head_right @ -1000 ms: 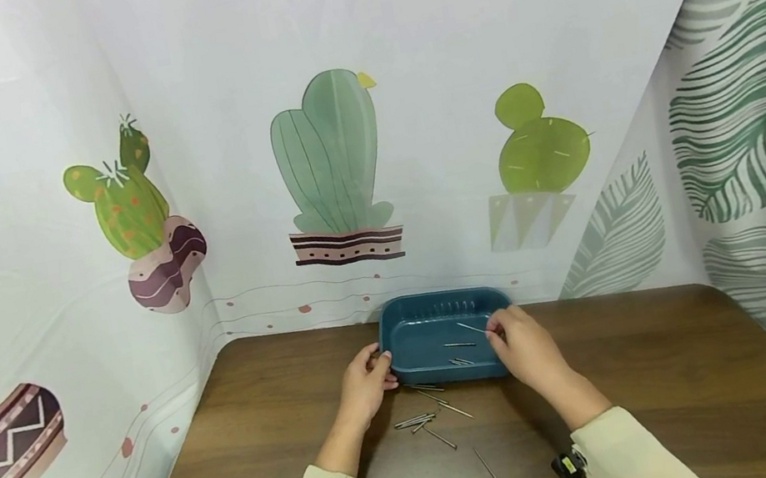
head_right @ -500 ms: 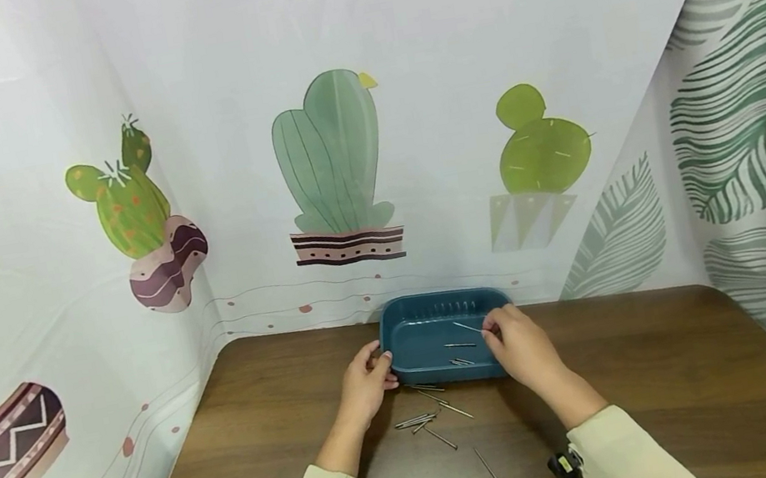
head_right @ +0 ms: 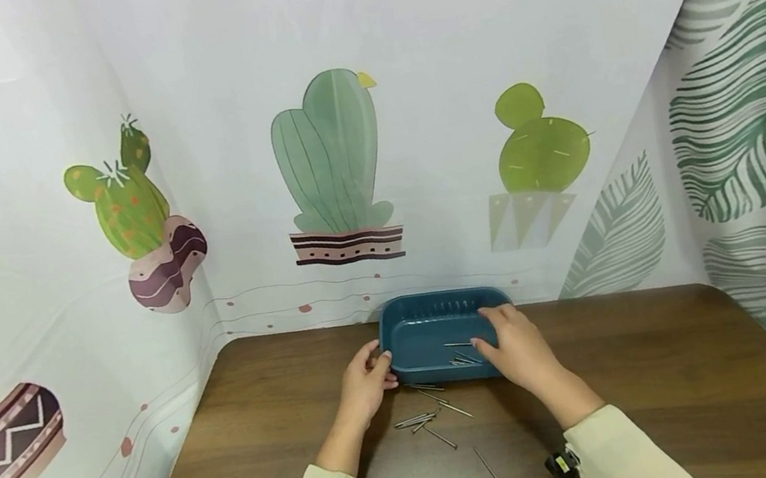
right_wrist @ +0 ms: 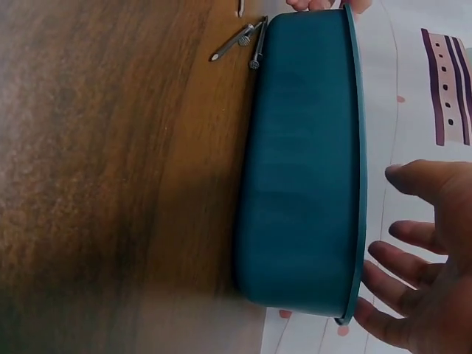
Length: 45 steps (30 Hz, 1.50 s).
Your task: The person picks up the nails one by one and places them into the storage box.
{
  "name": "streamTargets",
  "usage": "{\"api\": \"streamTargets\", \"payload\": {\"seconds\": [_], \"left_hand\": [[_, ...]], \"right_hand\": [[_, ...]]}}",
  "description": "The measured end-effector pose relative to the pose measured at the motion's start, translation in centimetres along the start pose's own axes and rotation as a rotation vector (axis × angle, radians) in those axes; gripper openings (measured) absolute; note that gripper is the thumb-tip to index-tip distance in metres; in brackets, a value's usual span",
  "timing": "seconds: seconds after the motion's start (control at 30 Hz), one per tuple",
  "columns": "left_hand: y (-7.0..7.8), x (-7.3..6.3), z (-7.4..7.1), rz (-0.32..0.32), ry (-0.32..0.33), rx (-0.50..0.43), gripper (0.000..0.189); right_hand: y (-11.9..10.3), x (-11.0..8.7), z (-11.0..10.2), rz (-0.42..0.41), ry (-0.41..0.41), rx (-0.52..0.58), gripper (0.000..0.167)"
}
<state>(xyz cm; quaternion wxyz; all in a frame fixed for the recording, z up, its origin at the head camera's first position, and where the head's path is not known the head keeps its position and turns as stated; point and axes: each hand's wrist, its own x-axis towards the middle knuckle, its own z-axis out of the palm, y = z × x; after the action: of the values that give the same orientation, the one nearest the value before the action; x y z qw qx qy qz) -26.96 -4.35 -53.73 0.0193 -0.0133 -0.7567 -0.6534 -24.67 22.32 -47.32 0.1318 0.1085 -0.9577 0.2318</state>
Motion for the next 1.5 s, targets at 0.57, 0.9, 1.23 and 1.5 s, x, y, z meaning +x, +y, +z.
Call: {"api": "streamTargets", "payload": {"seconds": [0.57, 0.9, 1.23, 1.5], "left_hand": [[-0.3, 0.0, 0.2, -0.002, -0.002, 0.008, 0.044], [-0.1, -0.1, 0.0, -0.001, -0.004, 0.015, 0.046], [0.0, -0.1, 0.0, 0.001, -0.003, 0.019, 0.046], [-0.2, 0.0, 0.0, -0.003, -0.006, 0.009, 0.046]], "right_hand": [[0.0, -0.9, 0.1, -0.02, -0.002, 0.032, 0.059], [0.0, -1.4, 0.1, -0.03, 0.019, 0.057, 0.055], [-0.3, -2.2, -0.3, -0.025, 0.027, 0.061, 0.052], [-0.7, -3.4, -0.5, -0.035, 0.03, 0.079, 0.049]]}}
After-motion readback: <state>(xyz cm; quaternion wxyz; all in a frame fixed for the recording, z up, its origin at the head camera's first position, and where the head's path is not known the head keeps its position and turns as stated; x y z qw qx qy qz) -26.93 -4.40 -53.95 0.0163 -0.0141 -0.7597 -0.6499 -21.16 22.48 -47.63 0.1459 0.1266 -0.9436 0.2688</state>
